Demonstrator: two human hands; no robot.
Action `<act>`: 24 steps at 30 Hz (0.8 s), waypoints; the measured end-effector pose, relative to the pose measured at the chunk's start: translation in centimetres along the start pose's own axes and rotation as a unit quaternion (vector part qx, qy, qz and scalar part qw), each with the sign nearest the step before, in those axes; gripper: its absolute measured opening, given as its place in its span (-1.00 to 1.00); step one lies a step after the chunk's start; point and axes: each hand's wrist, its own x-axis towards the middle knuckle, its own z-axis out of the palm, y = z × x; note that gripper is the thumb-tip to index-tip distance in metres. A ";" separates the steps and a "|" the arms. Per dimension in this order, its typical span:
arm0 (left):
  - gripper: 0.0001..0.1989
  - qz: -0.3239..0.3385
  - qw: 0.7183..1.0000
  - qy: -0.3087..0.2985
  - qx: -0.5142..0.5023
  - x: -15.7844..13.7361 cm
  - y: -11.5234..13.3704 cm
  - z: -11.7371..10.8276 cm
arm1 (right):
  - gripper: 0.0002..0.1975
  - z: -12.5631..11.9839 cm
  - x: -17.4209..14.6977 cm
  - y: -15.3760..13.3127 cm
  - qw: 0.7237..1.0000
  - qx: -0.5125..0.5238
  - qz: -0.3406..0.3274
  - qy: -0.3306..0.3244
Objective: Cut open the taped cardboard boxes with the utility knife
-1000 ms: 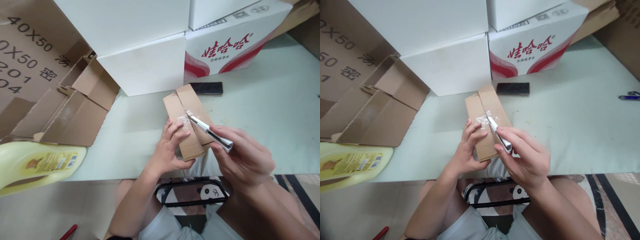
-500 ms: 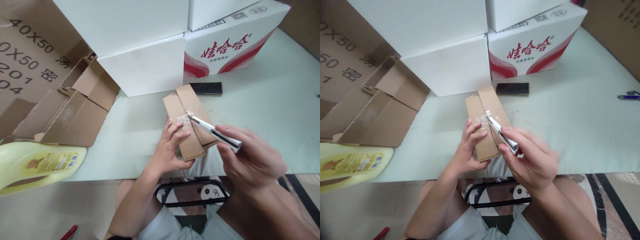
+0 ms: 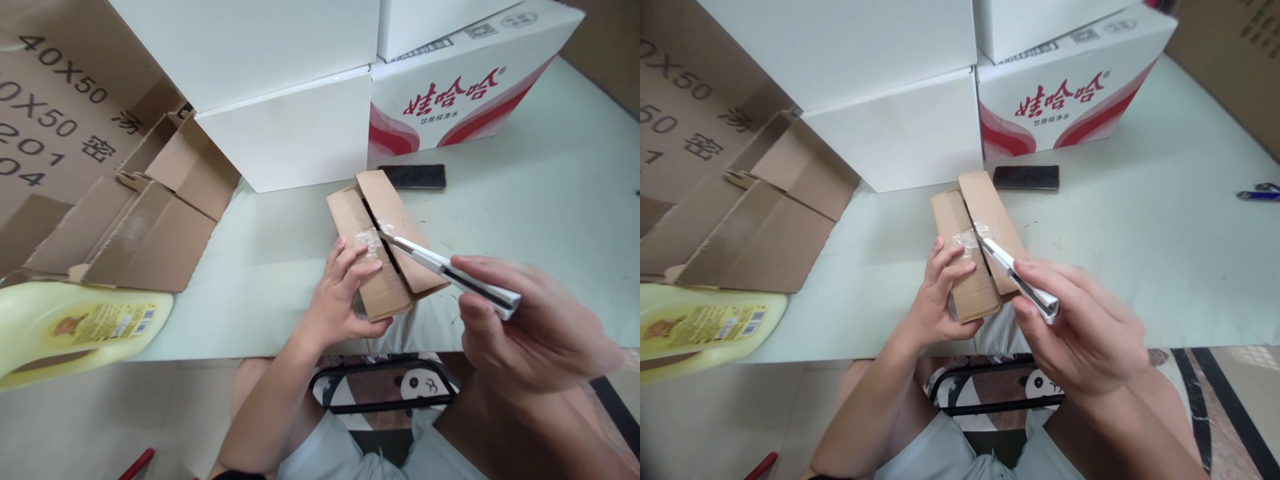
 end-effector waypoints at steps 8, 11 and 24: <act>-0.20 0.001 1.000 0.002 -0.008 0.0 0.0 0.0 | -0.73 0.3 -0.2 0.2 1.000 0.013 0.026 -0.005; -0.21 0.005 1.000 0.000 -0.006 0.1 0.0 0.0 | -0.72 0.3 -0.2 0.3 0.999 0.030 0.022 -0.009; -0.19 0.012 1.000 -0.003 0.005 0.3 0.0 -0.1 | -0.70 -0.7 0.1 -0.2 0.994 0.087 0.001 -0.059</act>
